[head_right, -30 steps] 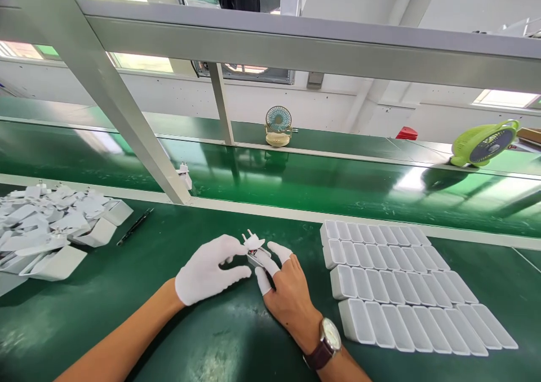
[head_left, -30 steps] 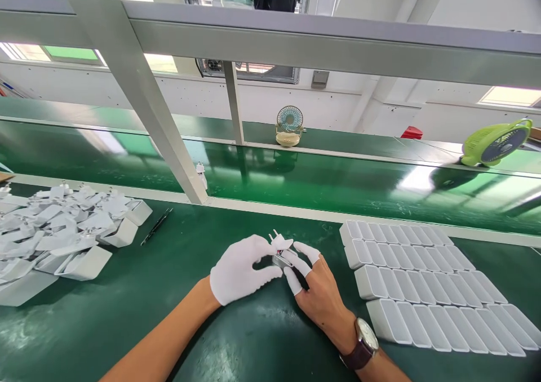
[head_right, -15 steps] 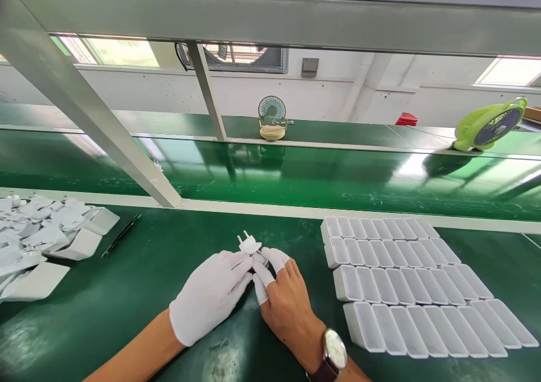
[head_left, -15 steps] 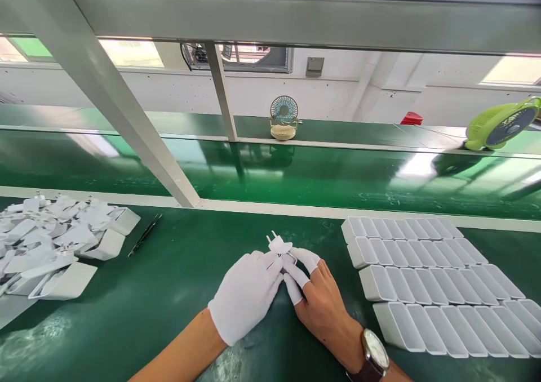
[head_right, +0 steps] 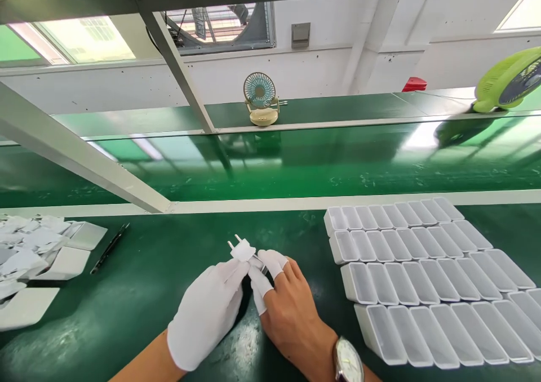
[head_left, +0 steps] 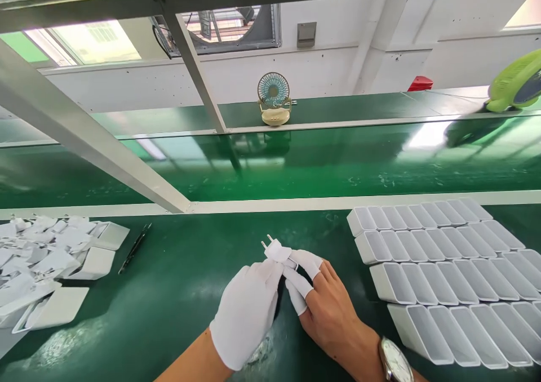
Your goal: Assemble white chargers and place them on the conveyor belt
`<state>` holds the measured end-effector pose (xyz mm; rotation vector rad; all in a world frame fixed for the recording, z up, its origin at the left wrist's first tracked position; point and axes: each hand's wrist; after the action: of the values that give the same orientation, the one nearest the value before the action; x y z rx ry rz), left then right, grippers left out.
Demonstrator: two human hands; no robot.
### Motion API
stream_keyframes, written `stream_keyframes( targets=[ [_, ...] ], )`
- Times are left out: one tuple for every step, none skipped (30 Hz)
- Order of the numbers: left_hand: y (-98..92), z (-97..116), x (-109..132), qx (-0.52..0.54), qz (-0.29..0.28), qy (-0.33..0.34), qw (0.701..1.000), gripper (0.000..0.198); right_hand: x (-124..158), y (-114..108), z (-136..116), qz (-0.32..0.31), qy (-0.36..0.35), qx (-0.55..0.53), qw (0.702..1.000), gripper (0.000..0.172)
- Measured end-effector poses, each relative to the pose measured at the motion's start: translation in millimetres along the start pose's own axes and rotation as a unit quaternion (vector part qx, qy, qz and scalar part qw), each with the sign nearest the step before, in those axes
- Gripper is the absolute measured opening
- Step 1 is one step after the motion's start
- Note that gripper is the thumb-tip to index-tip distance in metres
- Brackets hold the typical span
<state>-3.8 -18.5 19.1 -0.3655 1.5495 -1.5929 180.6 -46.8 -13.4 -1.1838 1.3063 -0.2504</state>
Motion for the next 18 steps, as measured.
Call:
stream_keyframes(
  targets=[
    [0.6, 0, 0, -0.003, -0.001, 0.002, 1.0, 0.024, -2, 0, 0, 0.009, -0.002, 0.001, 1.0, 0.032],
    [1.2, 0, 0, -0.003, 0.0, 0.004, 1.0, 0.025, -3, 0, 0, 0.02, -0.002, 0.002, 1.0, 0.032],
    [1.9, 0, 0, 0.0, 0.001, 0.006, 1.0, 0.025, -4, 0, 0, 0.028, -0.001, 0.003, 1.0, 0.032],
    [2.6, 0, 1, 0.009, 0.002, 0.006, 1.0, 0.026, -5, 1, 0, 0.038, 0.003, 0.004, 0.999, 0.031],
    [3.3, 0, 3, 0.023, 0.006, 0.004, 1.0, 0.027, -5, 2, -1, 0.046, 0.008, 0.005, 0.999, 0.031],
    [4.0, 0, 4, 0.04, 0.01, 0.0, 0.999, 0.028, -6, 3, -1, 0.048, 0.012, 0.006, 0.999, 0.031],
    [4.3, 0, 6, 0.058, 0.017, -0.006, 0.998, 0.03, -7, 4, -2, 0.049, 0.016, 0.008, 0.999, 0.032],
    [4.3, -1, 8, 0.077, 0.023, -0.01, 0.997, 0.032, -8, 4, -3, 0.048, 0.019, 0.009, 0.999, 0.033],
    [3.8, -2, 9, 0.1, 0.031, -0.011, 0.994, 0.034, -9, 4, -4, 0.044, 0.022, 0.008, 0.999, 0.034],
    [2.8, -4, 11, 0.125, 0.039, -0.012, 0.991, 0.035, -11, 4, -5, 0.037, 0.025, 0.005, 0.999, 0.037],
    [1.3, -6, 12, 0.152, 0.048, -0.015, 0.987, 0.034, -12, 3, -6, 0.029, 0.029, 0.001, 0.999, 0.038],
    [-0.4, -8, 13, 0.179, 0.066, -0.024, 0.981, 0.03, -13, 3, -7, 0.022, 0.033, -0.001, 0.999, 0.04],
    [-2.1, -11, 13, 0.205, 0.091, -0.038, 0.974, 0.026, -14, 2, -8, 0.013, 0.036, -0.002, 0.999, 0.041],
    [-3.6, -14, 13, 0.228, 0.12, -0.057, 0.965, 0.023, -15, 3, -9, 0.004, 0.036, 0.002, 0.999, 0.042],
    [-4.6, -17, 13, 0.244, 0.148, -0.077, 0.955, 0.019, -14, 3, -9, -0.002, 0.034, 0.007, 0.999, 0.043],
    [-4.9, -19, 13, 0.256, 0.172, -0.091, 0.947, 0.016, -14, 5, -8, -0.001, 0.028, 0.014, 1.0, 0.042],
    [-4.4, -22, 12, 0.266, 0.187, -0.1, 0.94, 0.014, -13, 6, -8, 0.005, 0.02, 0.018, 1.0, 0.042],
    [-3.2, -24, 12, 0.275, 0.191, -0.105, 0.936, 0.014, -12, 8, -6, 0.016, 0.012, 0.019, 1.0, 0.041]
  ],
)
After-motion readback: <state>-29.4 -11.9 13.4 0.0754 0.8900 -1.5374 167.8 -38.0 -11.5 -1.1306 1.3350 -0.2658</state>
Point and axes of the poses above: each hand's wrist, its own x-axis away from the middle knuckle, its own y-axis out of the palm, z = x × y, and after that the axes turned 11 degrees about x, right-handed
